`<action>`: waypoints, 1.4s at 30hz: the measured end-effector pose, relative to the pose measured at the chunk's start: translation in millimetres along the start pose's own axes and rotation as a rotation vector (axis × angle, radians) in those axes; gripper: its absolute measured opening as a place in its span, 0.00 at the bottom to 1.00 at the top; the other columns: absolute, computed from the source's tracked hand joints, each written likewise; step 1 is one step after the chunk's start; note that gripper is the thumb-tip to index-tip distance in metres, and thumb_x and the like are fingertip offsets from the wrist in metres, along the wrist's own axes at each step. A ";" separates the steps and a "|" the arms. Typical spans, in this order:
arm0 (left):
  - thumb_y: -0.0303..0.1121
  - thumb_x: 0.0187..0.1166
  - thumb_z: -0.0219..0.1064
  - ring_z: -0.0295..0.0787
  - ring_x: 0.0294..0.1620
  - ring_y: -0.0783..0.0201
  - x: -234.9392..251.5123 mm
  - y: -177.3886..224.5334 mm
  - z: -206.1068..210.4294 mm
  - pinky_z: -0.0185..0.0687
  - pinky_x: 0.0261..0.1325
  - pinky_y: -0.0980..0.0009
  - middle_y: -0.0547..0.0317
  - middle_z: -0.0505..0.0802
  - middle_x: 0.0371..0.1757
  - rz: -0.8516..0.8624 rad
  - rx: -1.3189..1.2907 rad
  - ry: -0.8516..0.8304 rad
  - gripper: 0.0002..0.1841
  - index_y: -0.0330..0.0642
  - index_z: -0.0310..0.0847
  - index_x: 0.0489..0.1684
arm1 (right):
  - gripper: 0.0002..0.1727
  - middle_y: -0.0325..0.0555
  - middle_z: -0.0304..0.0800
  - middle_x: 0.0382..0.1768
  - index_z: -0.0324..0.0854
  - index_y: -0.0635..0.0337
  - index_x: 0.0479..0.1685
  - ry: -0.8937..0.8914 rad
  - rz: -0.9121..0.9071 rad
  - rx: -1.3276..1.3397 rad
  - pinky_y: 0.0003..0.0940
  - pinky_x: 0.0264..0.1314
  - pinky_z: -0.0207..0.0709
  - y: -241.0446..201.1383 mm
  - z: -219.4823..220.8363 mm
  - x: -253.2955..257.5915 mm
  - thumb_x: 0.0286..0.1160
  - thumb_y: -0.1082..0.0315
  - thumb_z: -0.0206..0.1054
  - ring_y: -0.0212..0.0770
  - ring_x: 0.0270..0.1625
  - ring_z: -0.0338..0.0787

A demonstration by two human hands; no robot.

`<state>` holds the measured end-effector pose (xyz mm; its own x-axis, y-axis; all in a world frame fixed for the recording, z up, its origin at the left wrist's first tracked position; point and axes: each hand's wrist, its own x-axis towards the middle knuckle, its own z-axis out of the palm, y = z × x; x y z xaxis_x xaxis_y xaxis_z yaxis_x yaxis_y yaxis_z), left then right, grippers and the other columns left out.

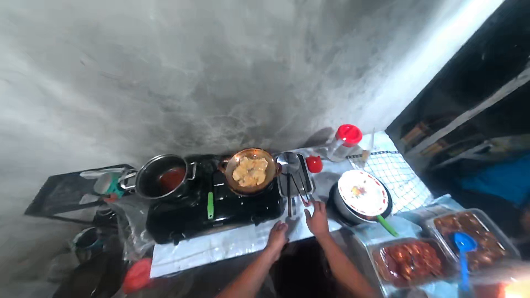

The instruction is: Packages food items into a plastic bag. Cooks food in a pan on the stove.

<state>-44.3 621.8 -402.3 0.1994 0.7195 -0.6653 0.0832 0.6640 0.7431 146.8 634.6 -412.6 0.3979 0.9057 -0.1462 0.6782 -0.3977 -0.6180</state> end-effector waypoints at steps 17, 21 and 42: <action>0.54 0.94 0.45 0.78 0.72 0.39 105.7 51.8 73.8 0.74 0.69 0.37 0.33 0.81 0.72 -0.302 -0.010 -0.119 0.32 0.32 0.72 0.74 | 0.29 0.64 0.91 0.55 0.68 0.57 0.87 -0.002 0.388 0.014 0.62 0.55 0.85 -45.9 -8.9 30.5 0.88 0.58 0.58 0.59 0.49 0.93; 0.56 0.94 0.42 0.84 0.37 0.51 102.0 56.8 79.5 0.83 0.43 0.53 0.45 0.85 0.44 -0.228 -0.128 -0.158 0.30 0.39 0.69 0.75 | 0.28 0.56 0.92 0.39 0.84 0.58 0.69 0.109 0.238 0.118 0.58 0.45 0.83 -71.2 -44.3 29.4 0.90 0.45 0.56 0.52 0.36 0.90; 0.55 0.94 0.40 0.89 0.49 0.45 -72.3 150.2 -184.5 0.84 0.56 0.43 0.42 0.89 0.45 0.171 0.605 0.250 0.29 0.40 0.70 0.73 | 0.35 0.64 0.88 0.63 0.86 0.63 0.61 -0.397 0.007 -0.524 0.67 0.71 0.75 -241.4 -93.7 84.1 0.88 0.38 0.53 0.62 0.70 0.86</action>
<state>-226.4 707.0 -256.1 0.0323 0.8783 -0.4770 0.6172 0.3578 0.7007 74.5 793.0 -203.3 0.2129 0.8483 -0.4848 0.9276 -0.3313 -0.1725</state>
